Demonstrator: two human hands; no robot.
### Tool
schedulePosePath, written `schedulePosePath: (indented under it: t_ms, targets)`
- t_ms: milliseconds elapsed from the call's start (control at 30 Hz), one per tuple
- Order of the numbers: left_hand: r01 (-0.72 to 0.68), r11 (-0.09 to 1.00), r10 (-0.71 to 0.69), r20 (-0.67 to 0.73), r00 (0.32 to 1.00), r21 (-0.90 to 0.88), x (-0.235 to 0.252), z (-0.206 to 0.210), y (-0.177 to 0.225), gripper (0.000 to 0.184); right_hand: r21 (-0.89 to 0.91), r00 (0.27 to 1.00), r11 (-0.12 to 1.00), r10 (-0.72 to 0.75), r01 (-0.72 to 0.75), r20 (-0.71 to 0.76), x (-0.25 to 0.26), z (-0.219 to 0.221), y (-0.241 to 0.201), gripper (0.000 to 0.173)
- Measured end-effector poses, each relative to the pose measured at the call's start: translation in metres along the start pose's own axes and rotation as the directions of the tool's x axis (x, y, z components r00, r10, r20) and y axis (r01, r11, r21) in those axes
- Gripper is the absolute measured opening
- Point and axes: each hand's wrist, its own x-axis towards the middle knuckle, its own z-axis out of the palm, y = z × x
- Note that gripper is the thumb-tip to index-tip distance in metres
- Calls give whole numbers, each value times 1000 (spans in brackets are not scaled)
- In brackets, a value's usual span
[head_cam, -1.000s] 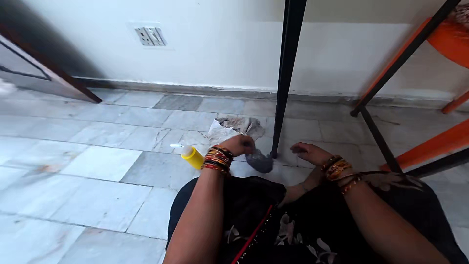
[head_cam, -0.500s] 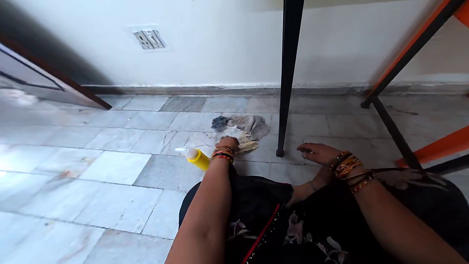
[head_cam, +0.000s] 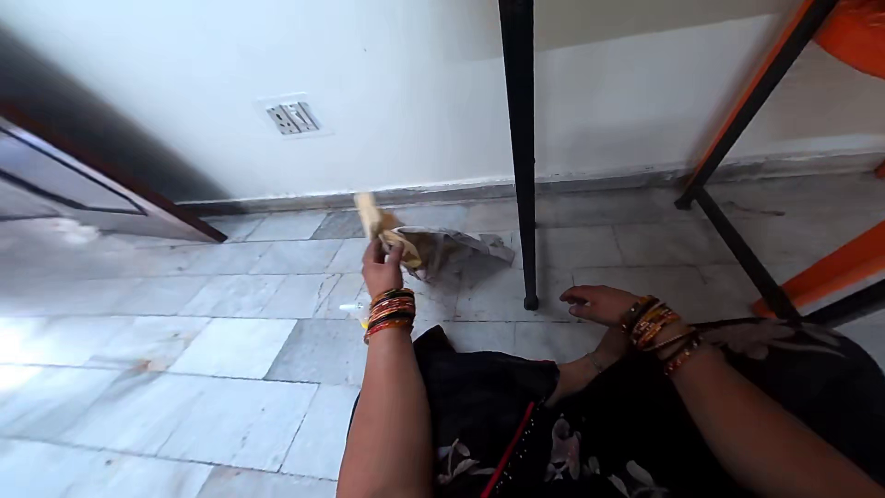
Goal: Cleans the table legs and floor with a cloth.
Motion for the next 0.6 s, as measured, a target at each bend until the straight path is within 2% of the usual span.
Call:
schedulePosePath:
  t_ms: [67, 167, 267, 367, 500, 533, 600]
  targets:
    - [-23, 972, -11, -145, 989, -232, 1, -14, 4, 59, 3, 1000, 1000, 2, -2, 21, 0, 2, -3, 41]
    - [-89, 890, 7, -182, 983, -447, -2, -17, 12, 56, 0, 1000, 1000, -1, 1, 21, 1, 4, -1, 41]
    - [-108, 842, 100, -44, 994, -529, -14, -5, 28, 52, 0, 1000, 1000, 0, 0, 7, 4, 6, 2, 40]
    - [-104, 824, 197, 111, 974, -556, -29, 3, 46, 45, -3, 1000, 1000, -28, 28, 10, 5, 9, -4, 39]
    - [-194, 772, 417, 252, 873, -605, -45, -5, 74, 37, 53, 978, 980, -186, 191, -94, 1, 18, -28, 38]
    - [-216, 737, 493, 290, 821, -641, -49, -9, 81, 37, 86, 964, 967, -224, 238, -143, 1, 23, -35, 42]
    - [-250, 689, 610, 358, 707, -680, -58, -16, 96, 38, 106, 920, 944, -273, 313, -280, 2, 36, -48, 62]
